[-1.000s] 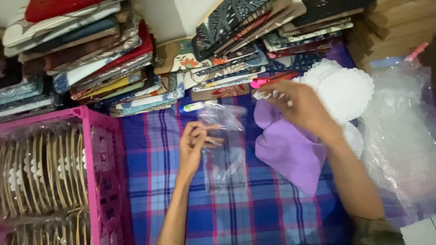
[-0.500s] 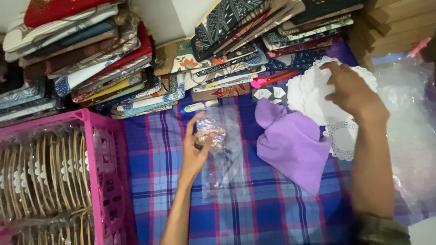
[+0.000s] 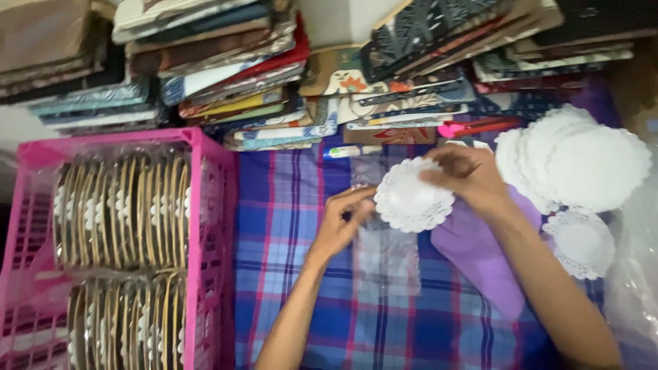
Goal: The person puts a paper doily into a plastic bag, wipes a patterned wallet with a purple cloth, and places the wallet inside the bag.
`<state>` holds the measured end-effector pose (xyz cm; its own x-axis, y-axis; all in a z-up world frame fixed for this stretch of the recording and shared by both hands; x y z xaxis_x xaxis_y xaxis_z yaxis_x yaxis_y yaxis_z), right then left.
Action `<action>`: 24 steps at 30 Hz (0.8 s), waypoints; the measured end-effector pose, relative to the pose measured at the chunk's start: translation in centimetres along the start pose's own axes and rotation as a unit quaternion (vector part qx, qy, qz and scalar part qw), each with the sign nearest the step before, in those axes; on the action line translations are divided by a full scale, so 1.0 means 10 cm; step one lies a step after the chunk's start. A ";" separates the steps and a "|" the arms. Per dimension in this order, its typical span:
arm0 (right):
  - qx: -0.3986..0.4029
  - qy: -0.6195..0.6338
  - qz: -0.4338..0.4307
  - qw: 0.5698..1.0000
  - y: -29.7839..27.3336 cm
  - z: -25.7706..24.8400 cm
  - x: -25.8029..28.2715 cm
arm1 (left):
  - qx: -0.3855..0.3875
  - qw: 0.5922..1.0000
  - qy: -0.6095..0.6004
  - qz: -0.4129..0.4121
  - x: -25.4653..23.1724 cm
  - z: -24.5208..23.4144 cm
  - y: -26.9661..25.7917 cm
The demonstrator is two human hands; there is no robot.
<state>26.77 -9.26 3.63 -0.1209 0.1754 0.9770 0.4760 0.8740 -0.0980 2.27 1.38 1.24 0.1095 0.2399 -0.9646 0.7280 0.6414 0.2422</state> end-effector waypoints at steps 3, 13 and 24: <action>0.033 0.069 0.004 0.997 -0.03 0.41 -0.02 | -0.025 0.999 -0.020 0.003 -0.12 0.03 0.02; 0.027 0.092 -0.057 0.994 0.00 0.31 -0.03 | -0.113 0.993 0.009 -0.028 -0.10 0.00 0.06; -0.006 0.084 -0.076 0.993 -0.06 0.33 0.05 | -0.110 0.992 -0.003 -0.066 0.05 0.00 -0.02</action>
<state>23.52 -8.23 3.51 -0.0451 -0.0379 0.9983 0.4737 0.8790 0.0547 2.22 1.39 0.73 0.0285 0.1394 -0.9898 0.5713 0.8103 0.1305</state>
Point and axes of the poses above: each hand's wrist, its own y-axis towards the middle knuckle, its own z-axis out of the palm, x = y × z, the point moved 3 cm from there along y, towards the middle knuckle, and after that the axes turned 2 degrees about z, right-handed, at the moved point
